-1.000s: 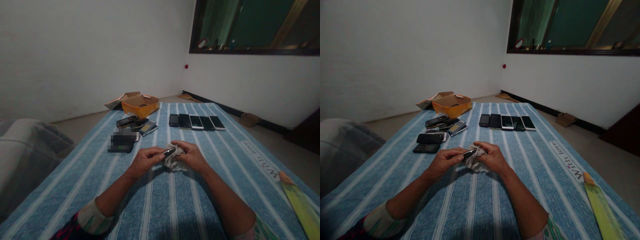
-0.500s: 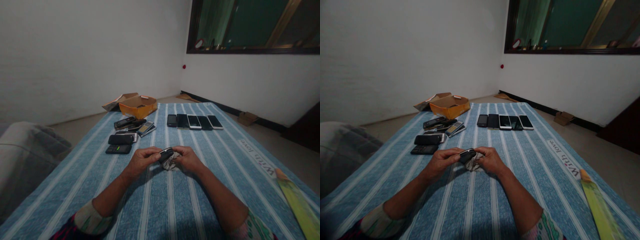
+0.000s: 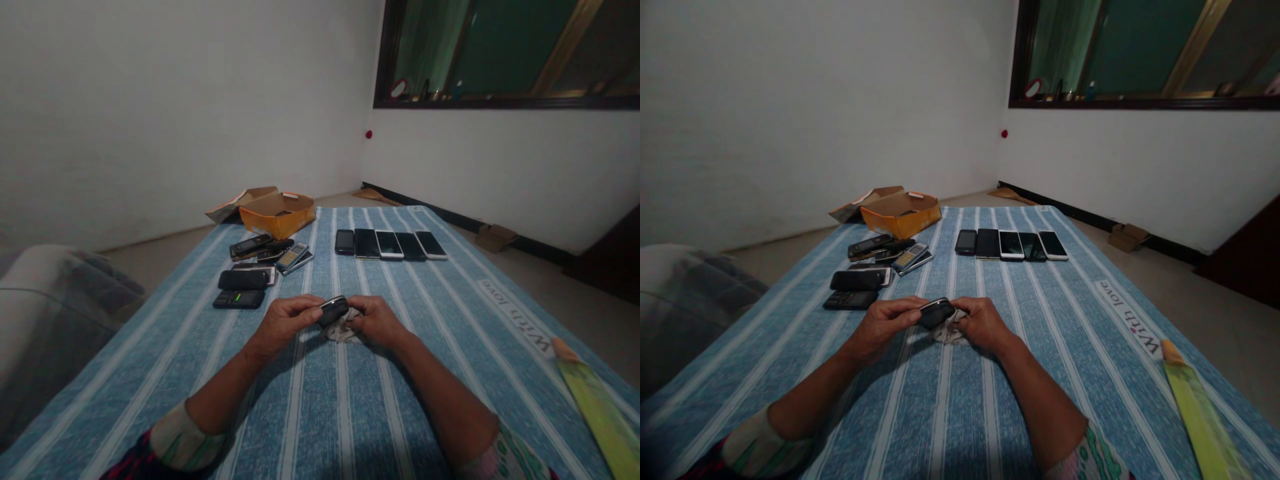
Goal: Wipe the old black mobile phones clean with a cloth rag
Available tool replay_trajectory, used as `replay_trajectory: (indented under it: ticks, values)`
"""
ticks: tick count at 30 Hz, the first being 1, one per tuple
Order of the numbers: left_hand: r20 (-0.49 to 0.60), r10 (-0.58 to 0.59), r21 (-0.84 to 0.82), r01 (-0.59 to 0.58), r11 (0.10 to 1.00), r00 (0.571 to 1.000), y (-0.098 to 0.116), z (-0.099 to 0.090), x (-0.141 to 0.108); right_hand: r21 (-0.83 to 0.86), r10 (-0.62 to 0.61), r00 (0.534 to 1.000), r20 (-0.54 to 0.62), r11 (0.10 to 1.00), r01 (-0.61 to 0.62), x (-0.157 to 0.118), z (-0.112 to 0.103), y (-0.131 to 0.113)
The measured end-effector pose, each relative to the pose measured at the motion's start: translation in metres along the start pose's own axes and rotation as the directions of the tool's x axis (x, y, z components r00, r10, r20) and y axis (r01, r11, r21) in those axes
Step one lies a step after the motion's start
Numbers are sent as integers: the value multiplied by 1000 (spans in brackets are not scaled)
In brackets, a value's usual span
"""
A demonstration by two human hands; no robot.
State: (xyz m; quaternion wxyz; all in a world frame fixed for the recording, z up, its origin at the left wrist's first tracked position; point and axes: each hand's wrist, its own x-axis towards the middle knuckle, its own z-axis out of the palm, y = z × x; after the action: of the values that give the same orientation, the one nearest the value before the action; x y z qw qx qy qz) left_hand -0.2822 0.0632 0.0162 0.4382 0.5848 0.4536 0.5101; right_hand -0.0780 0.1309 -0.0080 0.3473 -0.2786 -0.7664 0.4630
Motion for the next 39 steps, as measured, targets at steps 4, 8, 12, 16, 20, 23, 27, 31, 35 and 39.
replay_trajectory:
  ticks: [4,8,12,16,20,23,27,31,35,39]
  values:
    - [5,-20,-18,21,1000,1000,2,4,-1,5,-101,994,-38,995,101,0,-4,-19]
    - [14,-29,-32,29,999,999,3,6,-2,-126,-203,977,-71,973,193,-2,-5,-37]
    - [27,-42,-16,42,999,999,4,7,-3,-222,-249,966,-67,948,229,-3,-5,-42]
    - [28,-28,-13,29,999,999,5,7,-3,-97,-167,983,-74,982,160,-1,-5,-36]
    - [24,-39,-8,39,999,999,8,7,-3,34,-62,996,-63,997,64,1,-6,-29]
    - [37,-36,-1,36,999,999,6,5,-2,66,-27,998,-49,997,30,1,-6,-25]
    - [59,-19,7,18,1000,998,-1,2,1,66,-6,1000,-13,998,7,1,-5,-18]
    - [61,-9,13,8,1000,998,-4,0,2,63,25,1000,3,998,-25,2,-4,-12]
    - [73,0,-2,0,1000,997,-4,0,2,13,36,999,11,999,-36,2,-2,-5]
    - [77,-6,-14,7,1000,997,-6,-2,2,-49,34,999,8,998,-34,1,1,4]
